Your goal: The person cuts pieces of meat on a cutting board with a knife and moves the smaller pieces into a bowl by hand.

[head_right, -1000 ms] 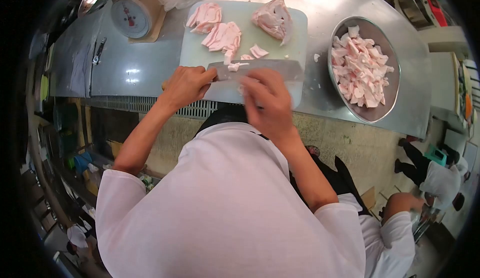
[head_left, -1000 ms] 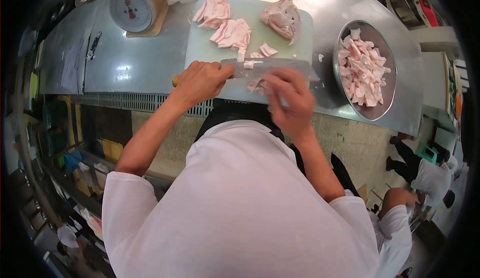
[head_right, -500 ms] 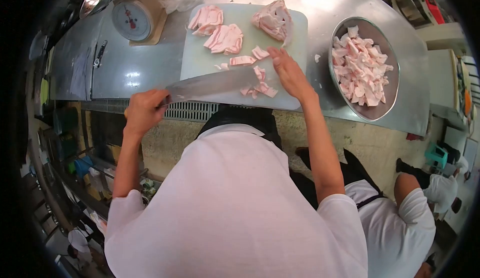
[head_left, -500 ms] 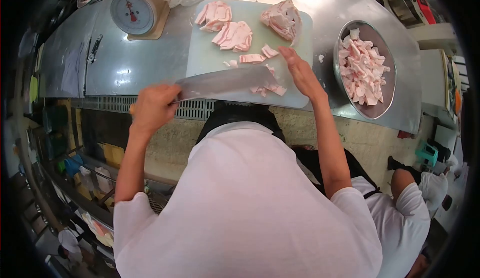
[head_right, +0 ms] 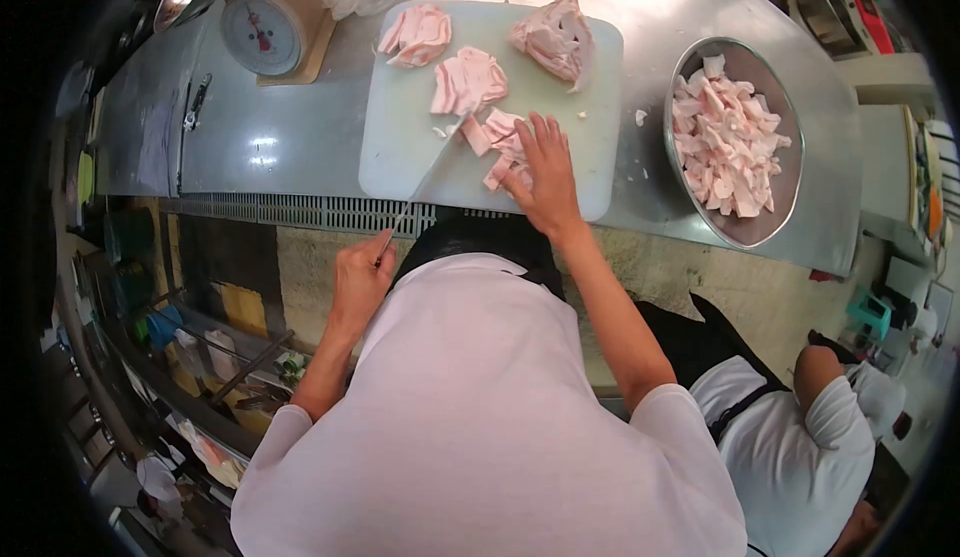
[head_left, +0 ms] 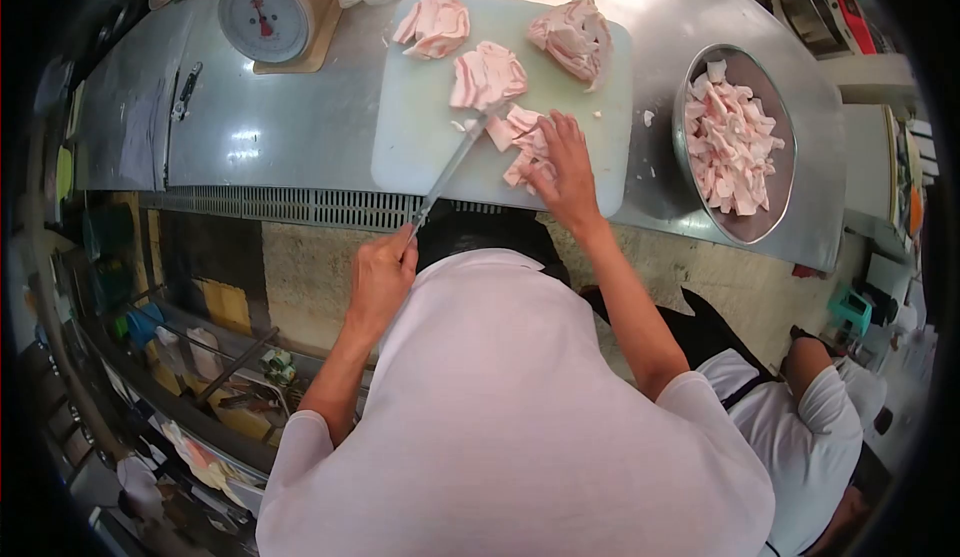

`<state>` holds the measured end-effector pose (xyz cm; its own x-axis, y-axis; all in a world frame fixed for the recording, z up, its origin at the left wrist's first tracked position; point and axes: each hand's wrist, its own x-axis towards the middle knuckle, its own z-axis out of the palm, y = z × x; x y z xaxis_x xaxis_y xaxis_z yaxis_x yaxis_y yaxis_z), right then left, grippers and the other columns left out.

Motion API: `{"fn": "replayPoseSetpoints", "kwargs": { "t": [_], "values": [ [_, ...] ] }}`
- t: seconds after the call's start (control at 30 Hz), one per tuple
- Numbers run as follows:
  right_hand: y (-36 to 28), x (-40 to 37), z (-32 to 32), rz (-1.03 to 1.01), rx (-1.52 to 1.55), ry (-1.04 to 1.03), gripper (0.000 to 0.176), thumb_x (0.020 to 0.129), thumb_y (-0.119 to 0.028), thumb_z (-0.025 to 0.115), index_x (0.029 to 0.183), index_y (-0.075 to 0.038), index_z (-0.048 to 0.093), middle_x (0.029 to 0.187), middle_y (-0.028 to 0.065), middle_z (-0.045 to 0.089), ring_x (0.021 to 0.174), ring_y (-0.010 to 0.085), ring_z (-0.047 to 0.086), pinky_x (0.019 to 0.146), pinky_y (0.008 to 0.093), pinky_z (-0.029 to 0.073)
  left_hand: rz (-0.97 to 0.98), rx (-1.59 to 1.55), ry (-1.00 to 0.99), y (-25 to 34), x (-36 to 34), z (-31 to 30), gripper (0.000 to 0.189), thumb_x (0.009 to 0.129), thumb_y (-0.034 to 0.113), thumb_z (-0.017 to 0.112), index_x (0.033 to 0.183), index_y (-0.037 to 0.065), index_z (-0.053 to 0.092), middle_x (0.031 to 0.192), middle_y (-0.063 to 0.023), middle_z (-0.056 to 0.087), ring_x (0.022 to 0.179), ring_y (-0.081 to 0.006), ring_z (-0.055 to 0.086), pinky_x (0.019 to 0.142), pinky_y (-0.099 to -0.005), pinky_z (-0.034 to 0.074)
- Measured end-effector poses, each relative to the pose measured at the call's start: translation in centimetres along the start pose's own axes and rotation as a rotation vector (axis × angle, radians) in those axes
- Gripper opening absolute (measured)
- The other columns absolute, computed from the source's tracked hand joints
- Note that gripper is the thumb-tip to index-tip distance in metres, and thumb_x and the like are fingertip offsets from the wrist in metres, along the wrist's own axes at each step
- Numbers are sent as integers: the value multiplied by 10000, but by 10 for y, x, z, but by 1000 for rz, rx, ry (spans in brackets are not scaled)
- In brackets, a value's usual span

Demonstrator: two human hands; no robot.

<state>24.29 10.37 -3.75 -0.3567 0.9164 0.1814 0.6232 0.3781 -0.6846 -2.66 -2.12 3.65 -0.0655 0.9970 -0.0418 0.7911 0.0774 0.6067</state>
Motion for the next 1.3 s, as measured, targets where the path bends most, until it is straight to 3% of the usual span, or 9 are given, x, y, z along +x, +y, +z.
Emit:
{"fn": "replayPoseSetpoints", "kwargs": {
  "t": [0.17,0.27,0.37,0.43,0.53,0.73,0.93,1.13,1.3],
  "values": [
    [-25,5,13,14,-225,26,854,749,-467,759,1447,-113,415,1539,180,297,1395,489,261,1141,580,213,-35,-72,16,6,5,-25,152,862,65,629,969,-22,694,674,-214,610,590,-377,598,541,-436,456],
    [-12,14,21,-10,-217,40,819,723,-436,787,1414,-143,459,1481,173,374,1377,460,310,1129,588,237,-122,-34,-4,0,7,-36,131,863,75,630,901,-42,675,637,-211,583,541,-388,543,514,-413,435],
    [-4,17,18,-56,-123,65,789,711,-394,809,1385,-140,489,1427,169,428,1356,443,350,1115,595,264,-175,20,-62,-12,0,-30,167,892,112,622,836,-45,633,568,-157,555,466,-314,521,494,-388,425],
    [-1,16,11,-64,-47,23,764,706,-365,820,1360,-122,509,1407,167,450,1347,430,371,1103,593,281,-473,-349,-147,-16,-10,-23,225,940,164,601,805,-15,588,538,-70,525,427,-180,507,447,-337,413],
    [6,8,10,-54,-40,132,746,739,-331,804,1372,-92,491,1430,173,431,1347,435,366,1103,556,297,-638,-742,-247,-34,-16,-9,227,979,208,572,846,25,565,559,-3,490,443,-81,480,405,-281,394],
    [-15,14,23,47,-59,184,773,775,-505,746,1393,-118,490,1438,190,415,1360,459,333,1113,610,229,-603,-855,-380,-38,-14,19,222,985,238,580,893,43,530,577,-1,487,419,-79,460,381,-250,402],
    [-25,22,39,145,-162,175,810,772,-536,730,1410,-107,476,1446,207,407,1356,457,340,1107,609,238,-530,-819,-452,-7,1,51,227,995,225,549,880,30,538,571,1,490,417,-80,465,381,-255,385],
    [-29,31,49,180,-8,366,752,821,-457,698,1430,-90,453,1457,223,391,1354,467,334,1113,601,230,-461,-812,-501,15,21,48,265,992,203,535,808,12,536,543,-14,503,408,-91,486,384,-274,381],
    [-37,35,32,117,51,491,714,875,-418,644,1460,-80,415,1496,224,345,1380,476,293,1125,581,219,-273,-560,-475,45,23,24,249,985,165,531,799,0,547,490,-8,504,427,-80,512,401,-289,393]
  ]
}}
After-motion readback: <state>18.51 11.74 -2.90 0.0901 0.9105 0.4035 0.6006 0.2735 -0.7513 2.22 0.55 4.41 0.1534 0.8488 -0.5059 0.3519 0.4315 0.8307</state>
